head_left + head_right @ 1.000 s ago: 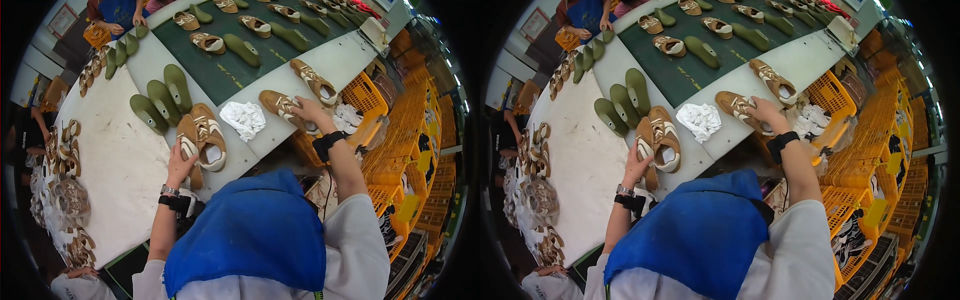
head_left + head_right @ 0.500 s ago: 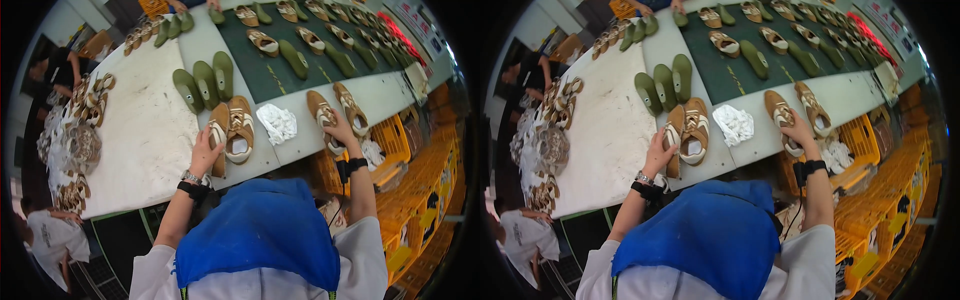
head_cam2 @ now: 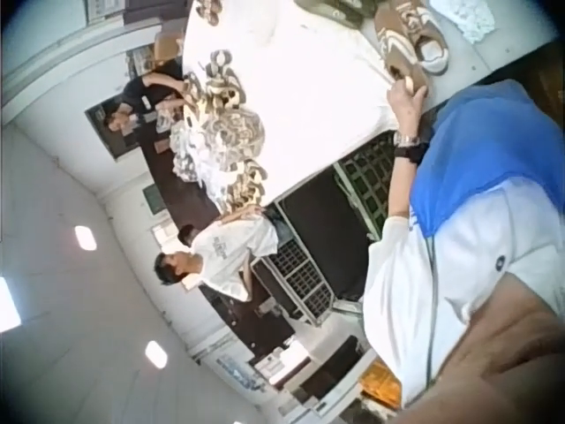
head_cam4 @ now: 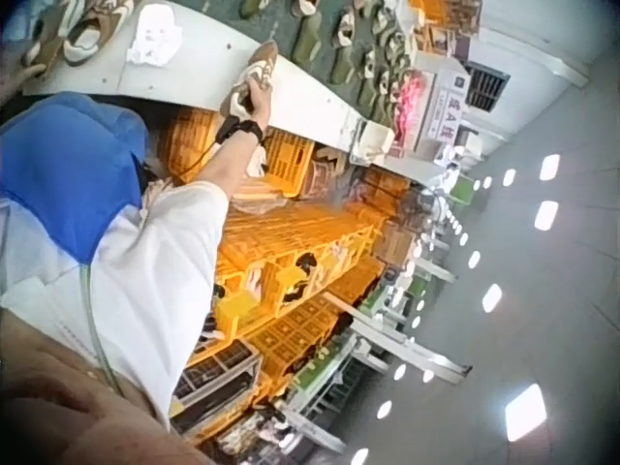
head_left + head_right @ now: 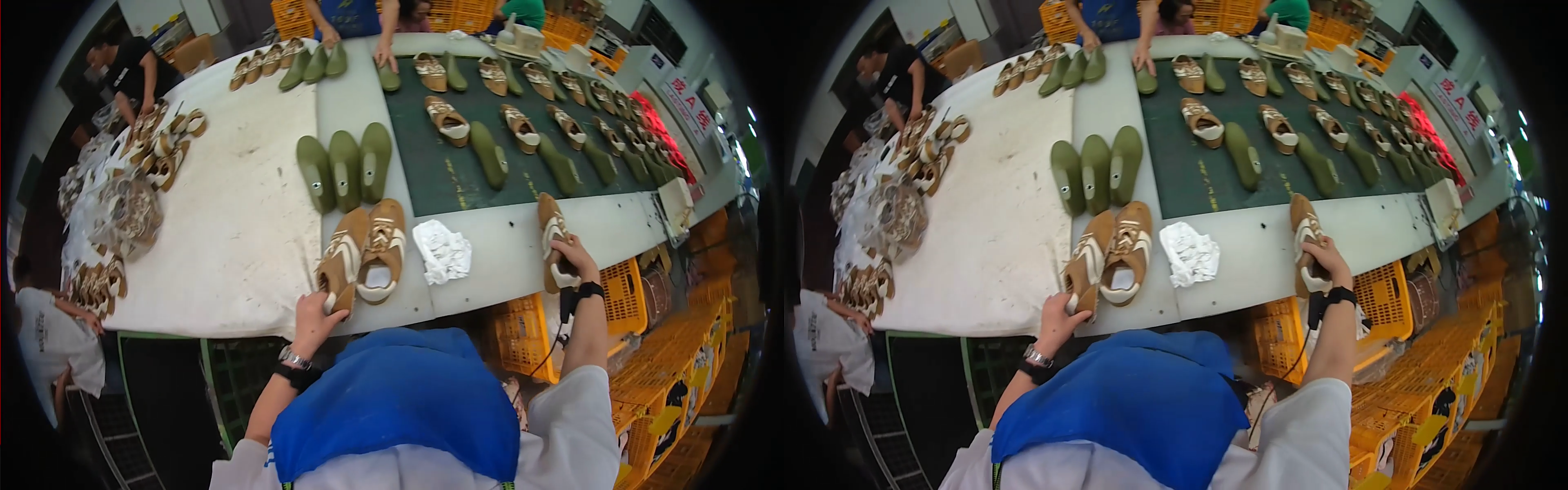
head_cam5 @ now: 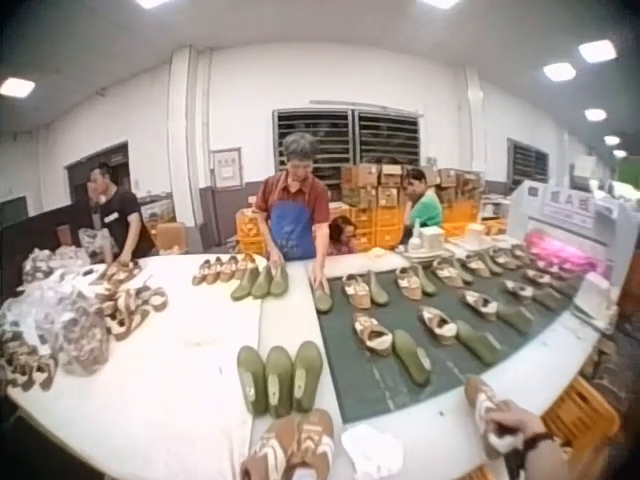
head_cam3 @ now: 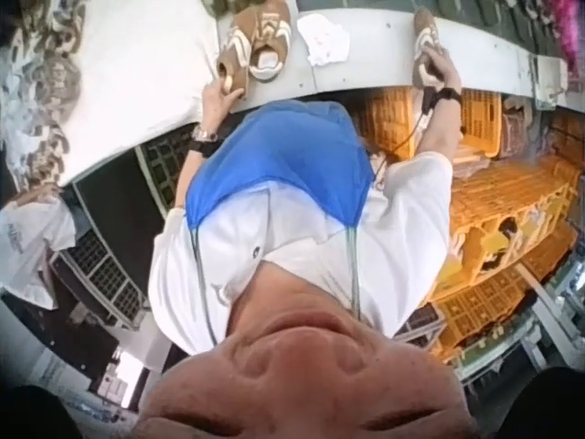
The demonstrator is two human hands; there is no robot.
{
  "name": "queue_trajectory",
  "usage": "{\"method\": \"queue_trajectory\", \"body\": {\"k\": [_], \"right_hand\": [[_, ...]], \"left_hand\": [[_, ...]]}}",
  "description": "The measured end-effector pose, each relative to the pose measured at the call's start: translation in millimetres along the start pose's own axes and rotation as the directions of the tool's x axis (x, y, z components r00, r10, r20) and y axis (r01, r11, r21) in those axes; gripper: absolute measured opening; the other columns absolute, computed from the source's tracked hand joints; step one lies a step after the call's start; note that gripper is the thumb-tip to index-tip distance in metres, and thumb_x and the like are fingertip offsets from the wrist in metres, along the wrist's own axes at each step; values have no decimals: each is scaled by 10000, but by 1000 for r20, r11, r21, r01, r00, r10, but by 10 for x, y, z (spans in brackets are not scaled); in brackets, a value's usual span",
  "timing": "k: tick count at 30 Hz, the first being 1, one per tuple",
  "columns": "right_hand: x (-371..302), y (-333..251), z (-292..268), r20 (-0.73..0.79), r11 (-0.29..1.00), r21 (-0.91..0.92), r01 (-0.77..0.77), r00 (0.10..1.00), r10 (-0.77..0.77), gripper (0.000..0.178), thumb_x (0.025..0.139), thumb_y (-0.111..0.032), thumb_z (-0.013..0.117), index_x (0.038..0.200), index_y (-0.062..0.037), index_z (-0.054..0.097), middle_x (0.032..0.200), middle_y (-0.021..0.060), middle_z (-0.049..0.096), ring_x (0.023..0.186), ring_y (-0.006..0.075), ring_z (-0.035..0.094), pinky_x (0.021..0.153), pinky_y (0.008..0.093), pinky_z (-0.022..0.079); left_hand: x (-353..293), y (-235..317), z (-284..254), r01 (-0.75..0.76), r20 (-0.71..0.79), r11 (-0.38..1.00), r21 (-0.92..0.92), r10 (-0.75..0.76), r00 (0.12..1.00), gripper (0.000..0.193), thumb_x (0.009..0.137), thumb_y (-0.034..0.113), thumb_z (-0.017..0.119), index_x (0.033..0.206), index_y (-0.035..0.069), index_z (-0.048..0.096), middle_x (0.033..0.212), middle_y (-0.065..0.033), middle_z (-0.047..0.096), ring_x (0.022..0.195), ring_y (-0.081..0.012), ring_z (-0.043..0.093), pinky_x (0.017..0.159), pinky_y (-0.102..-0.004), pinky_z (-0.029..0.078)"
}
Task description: The recorder is assembling components of shoes on lasts and placing them onto a conveyor belt system in a factory setting.
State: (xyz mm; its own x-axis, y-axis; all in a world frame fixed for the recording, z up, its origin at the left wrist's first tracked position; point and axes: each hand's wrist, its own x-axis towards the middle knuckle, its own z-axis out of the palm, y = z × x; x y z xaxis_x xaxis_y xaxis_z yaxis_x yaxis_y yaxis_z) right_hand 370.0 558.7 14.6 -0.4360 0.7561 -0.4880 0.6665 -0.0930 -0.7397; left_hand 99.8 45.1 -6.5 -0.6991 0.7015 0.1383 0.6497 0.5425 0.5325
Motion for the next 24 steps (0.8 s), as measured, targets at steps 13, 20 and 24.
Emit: {"method": "queue_trajectory", "body": {"k": [13,20,24], "right_hand": [[194,185,472,-130,903,-191,386,901,-413,848,589,-351,747,1232,17,336,1179,200,439,1090,287,442,909,359,376],[-19,115,666,-192,817,-441,373,849,-492,801,562,-299,741,1237,-58,382,1193,198,378,1104,351,407,922,407,366],[165,185,766,-129,844,-52,534,834,-536,755,584,-233,741,1231,-49,398,1118,159,474,1002,254,499,853,353,412]], "left_hand": [[92,-391,-154,47,-150,970,239,-11,989,302,597,137,725,828,28,563,747,-153,533,721,-345,518,627,-434,409],[121,-272,-96,81,-233,959,270,-16,972,401,636,186,700,983,60,543,947,-126,551,921,-290,511,821,-422,368],[100,-253,-165,60,-262,976,211,-3,965,509,649,177,694,1099,60,486,1084,-129,495,1015,-297,462,855,-423,353]]}}
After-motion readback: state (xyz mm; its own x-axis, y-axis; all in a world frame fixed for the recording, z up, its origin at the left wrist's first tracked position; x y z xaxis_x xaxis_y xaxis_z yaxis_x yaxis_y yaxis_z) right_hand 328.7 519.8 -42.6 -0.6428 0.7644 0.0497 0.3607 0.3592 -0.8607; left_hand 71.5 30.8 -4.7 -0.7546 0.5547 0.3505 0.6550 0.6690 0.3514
